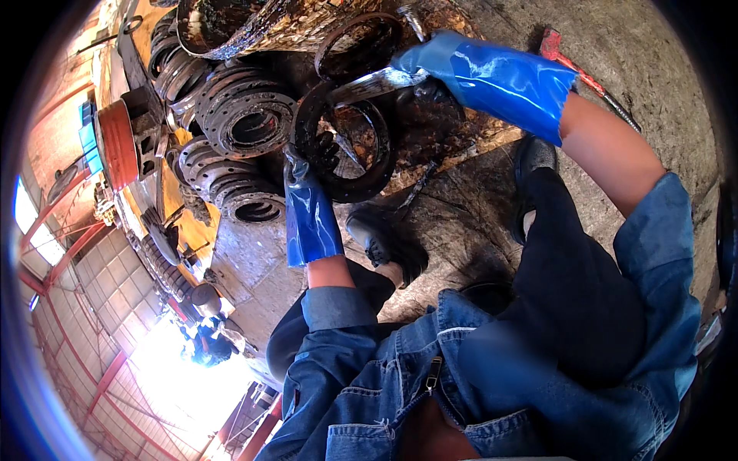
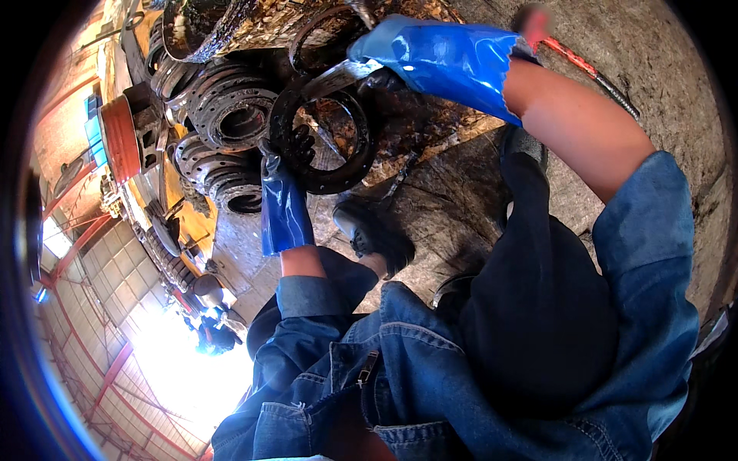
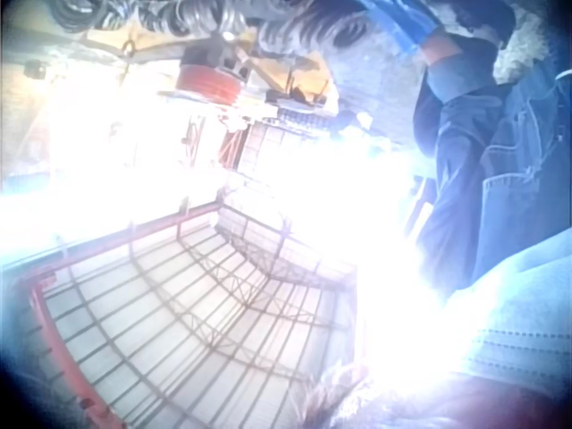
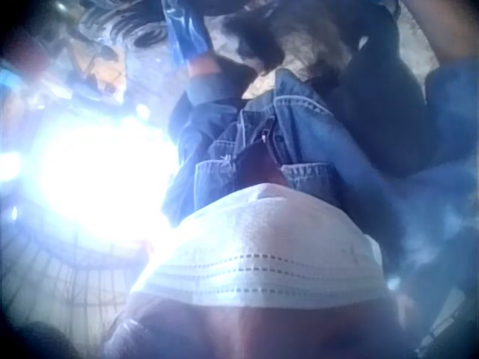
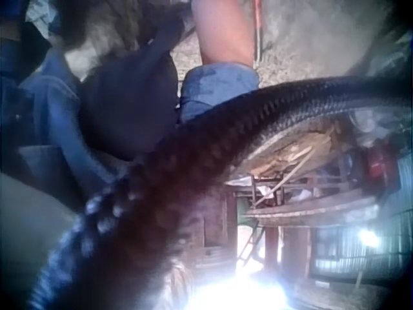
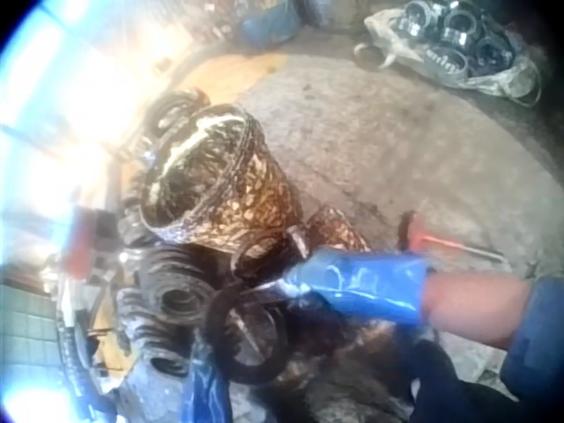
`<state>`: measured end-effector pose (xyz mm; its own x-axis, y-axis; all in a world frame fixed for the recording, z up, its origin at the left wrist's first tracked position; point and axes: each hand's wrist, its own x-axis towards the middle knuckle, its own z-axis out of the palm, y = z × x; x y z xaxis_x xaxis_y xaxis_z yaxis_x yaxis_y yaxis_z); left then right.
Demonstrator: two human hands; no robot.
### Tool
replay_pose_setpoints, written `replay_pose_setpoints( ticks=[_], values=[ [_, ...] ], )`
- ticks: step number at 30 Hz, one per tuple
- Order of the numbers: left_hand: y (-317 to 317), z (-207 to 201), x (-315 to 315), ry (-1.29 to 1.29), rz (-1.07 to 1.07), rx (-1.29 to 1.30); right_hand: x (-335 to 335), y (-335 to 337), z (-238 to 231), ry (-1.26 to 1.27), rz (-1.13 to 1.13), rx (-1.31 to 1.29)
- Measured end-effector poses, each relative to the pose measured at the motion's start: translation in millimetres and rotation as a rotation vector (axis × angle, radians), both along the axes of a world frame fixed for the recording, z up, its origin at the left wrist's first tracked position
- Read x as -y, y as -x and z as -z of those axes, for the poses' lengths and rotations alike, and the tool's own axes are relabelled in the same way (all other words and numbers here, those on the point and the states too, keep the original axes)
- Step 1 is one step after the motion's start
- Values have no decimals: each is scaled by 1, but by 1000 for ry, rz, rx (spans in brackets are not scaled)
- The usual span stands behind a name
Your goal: The person cleans and applies grease to several large metal rings using a scraper and a hammer by a bucket of lubricant.
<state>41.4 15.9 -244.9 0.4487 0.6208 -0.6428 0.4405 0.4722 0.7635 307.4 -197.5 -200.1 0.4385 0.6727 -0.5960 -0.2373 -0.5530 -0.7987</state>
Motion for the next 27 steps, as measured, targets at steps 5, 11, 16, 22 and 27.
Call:
replay_pose_setpoints(
  ticks=[5, 11, 16, 22, 27],
  values=[
    [-5, 9, -7, 28, 0, 19, -5, 12, -15, -37, -182, 113],
    [-5, 1, -10, 140, -83, 94, 8, 37, -45, -103, -407, 98],
    [-21, -13, -2, 79, 8, 136, 20, 61, -7, -346, -626, 591],
    [-30, -15, -15, 83, -29, -24, 36, 66, -24, -213, -929, 798],
    [-30, -12, -17, 75, -31, -23, 42, 58, -25, -304, -965, 745]
  ],
)
